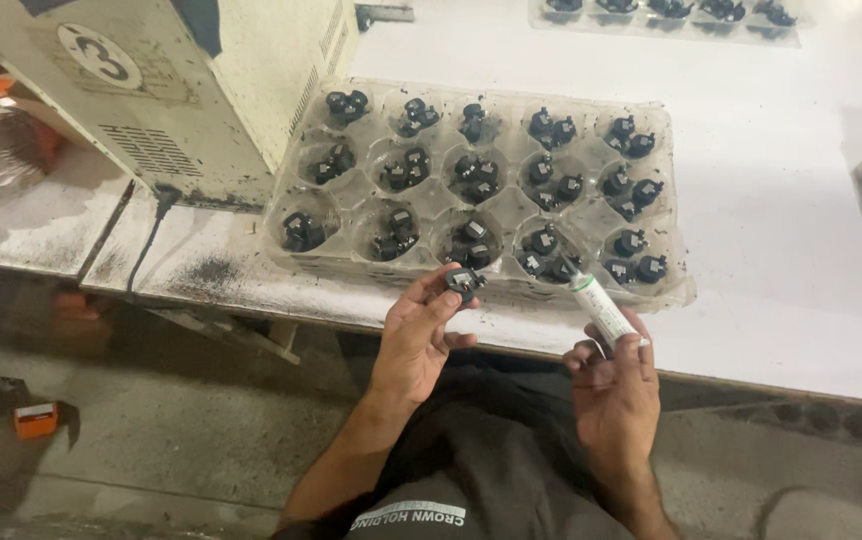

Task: The person picks small black plug-shaped components one at a time from a plastic tray on the workbench and squeezes adhesive from a white tube onto each component, then returns it to the tray and reaches for the next one.

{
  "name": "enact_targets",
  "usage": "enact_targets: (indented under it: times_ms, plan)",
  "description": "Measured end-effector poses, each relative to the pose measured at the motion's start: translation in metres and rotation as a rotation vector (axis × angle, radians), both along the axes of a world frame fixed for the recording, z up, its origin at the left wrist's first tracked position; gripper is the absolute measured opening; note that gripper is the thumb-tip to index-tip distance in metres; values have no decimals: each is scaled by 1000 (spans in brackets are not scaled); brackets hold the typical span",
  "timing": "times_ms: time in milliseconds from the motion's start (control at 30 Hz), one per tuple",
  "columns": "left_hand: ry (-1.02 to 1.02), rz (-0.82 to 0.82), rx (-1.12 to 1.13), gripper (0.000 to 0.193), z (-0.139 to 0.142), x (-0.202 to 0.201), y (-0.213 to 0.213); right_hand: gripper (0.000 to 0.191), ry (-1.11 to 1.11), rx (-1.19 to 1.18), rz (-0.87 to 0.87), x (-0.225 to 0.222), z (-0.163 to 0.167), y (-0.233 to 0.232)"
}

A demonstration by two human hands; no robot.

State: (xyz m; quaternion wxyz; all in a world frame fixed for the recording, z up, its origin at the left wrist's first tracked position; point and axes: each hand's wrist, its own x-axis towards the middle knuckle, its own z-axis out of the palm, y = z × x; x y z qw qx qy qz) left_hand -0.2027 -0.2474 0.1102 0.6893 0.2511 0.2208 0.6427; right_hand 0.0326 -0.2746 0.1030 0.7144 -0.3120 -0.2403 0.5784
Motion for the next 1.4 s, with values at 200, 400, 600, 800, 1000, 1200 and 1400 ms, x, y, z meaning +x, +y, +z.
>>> enact_targets:
  times_ms: [200,400,600,800,1000,1200,1400]
  plan:
    - [6,-8,-19,43,6,5,-2,45,7,-56,35,3,4,-1]
    - [26,-13,33,43,-4,9,-13,46,-62,-44,46,11,-5,-18]
    - [48,-7,33,45,-20,4,-34,44,64,23,84,8,-18,-40]
    - [20,-2,86,45,-10,-4,-19,48,-73,104,57,0,-20,-31]
    - [12,-6,135,47,5,-14,54,53,-263,298,-110,-19,-23,35]
    - [26,-24,139,46,-11,-14,69,55,-605,404,-258,-23,-49,34]
    - [6,-46,115,47,-13,-4,72,52,-806,415,-307,-21,-53,29]
